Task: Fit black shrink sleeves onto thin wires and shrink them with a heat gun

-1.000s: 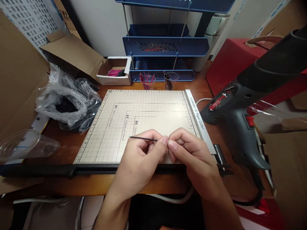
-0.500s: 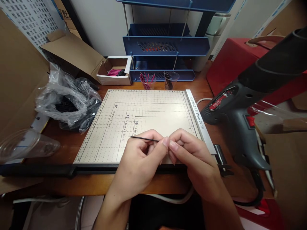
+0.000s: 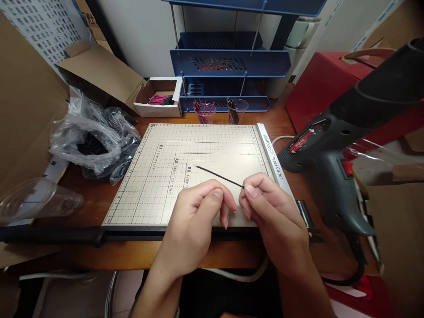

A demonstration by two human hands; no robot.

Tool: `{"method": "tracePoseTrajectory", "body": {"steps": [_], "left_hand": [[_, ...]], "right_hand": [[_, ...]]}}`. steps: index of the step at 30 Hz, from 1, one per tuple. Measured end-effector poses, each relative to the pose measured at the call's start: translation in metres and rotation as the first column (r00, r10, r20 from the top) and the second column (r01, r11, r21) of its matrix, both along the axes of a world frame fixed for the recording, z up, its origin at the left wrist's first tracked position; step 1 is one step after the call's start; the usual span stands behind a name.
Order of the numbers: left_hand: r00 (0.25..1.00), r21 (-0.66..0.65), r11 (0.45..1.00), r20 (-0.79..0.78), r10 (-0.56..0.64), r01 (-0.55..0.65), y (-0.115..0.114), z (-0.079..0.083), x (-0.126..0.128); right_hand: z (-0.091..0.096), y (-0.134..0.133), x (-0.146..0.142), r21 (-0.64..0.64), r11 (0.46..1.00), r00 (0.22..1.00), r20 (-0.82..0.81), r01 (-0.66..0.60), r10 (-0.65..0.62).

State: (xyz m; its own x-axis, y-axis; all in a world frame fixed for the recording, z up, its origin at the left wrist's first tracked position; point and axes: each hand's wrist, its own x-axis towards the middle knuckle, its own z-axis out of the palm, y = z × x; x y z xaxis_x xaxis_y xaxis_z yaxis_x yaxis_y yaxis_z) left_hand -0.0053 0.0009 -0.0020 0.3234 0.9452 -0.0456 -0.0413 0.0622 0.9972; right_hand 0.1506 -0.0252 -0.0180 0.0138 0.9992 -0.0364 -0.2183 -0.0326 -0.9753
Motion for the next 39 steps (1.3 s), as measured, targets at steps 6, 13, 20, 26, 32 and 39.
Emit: {"method": "tracePoseTrajectory", "body": {"steps": [6, 13, 20, 26, 32, 39], "left_hand": [[0.994, -0.053, 0.997, 0.087, 0.062, -0.058, -0.0009, -0.0016, 0.0032], [1.000, 0.023, 1.000, 0.023, 0.019, -0.019, -0.0020, -0.0014, 0.0001], [0.999, 0.032, 0.999, 0.000, 0.040, -0.040, -0.0018, 0.0000, 0.0023], [0.992, -0.024, 0.992, 0.017, 0.125, -0.125, -0.0017, -0.0040, 0.0048], [0.992, -0.021, 0.991, -0.003, 0.130, -0.130, -0.0031, -0.0033, 0.0076], [0.988, 0.002, 0.988, 0.028, 0.151, -0.152, -0.0013, -0.0065, 0.0054]], "right_hand": [[0.0004, 0.0008, -0.0018, -0.001, 1.000, 1.000, 0.011, 0.029, -0.029], [-0.0002, -0.0001, -0.0004, 0.001, 1.000, 0.999, 0.020, 0.025, -0.025], [0.0000, -0.0011, 0.0019, -0.001, 0.999, 0.997, 0.070, -0.038, 0.038], [0.0006, -0.0011, 0.0032, 0.001, 0.996, 0.990, 0.107, -0.094, 0.093], [-0.0006, -0.0019, 0.0031, -0.021, 0.995, 0.988, 0.124, -0.095, 0.096], [-0.0007, -0.0024, 0.0032, -0.011, 0.996, 0.990, 0.109, -0.093, 0.094]]}}
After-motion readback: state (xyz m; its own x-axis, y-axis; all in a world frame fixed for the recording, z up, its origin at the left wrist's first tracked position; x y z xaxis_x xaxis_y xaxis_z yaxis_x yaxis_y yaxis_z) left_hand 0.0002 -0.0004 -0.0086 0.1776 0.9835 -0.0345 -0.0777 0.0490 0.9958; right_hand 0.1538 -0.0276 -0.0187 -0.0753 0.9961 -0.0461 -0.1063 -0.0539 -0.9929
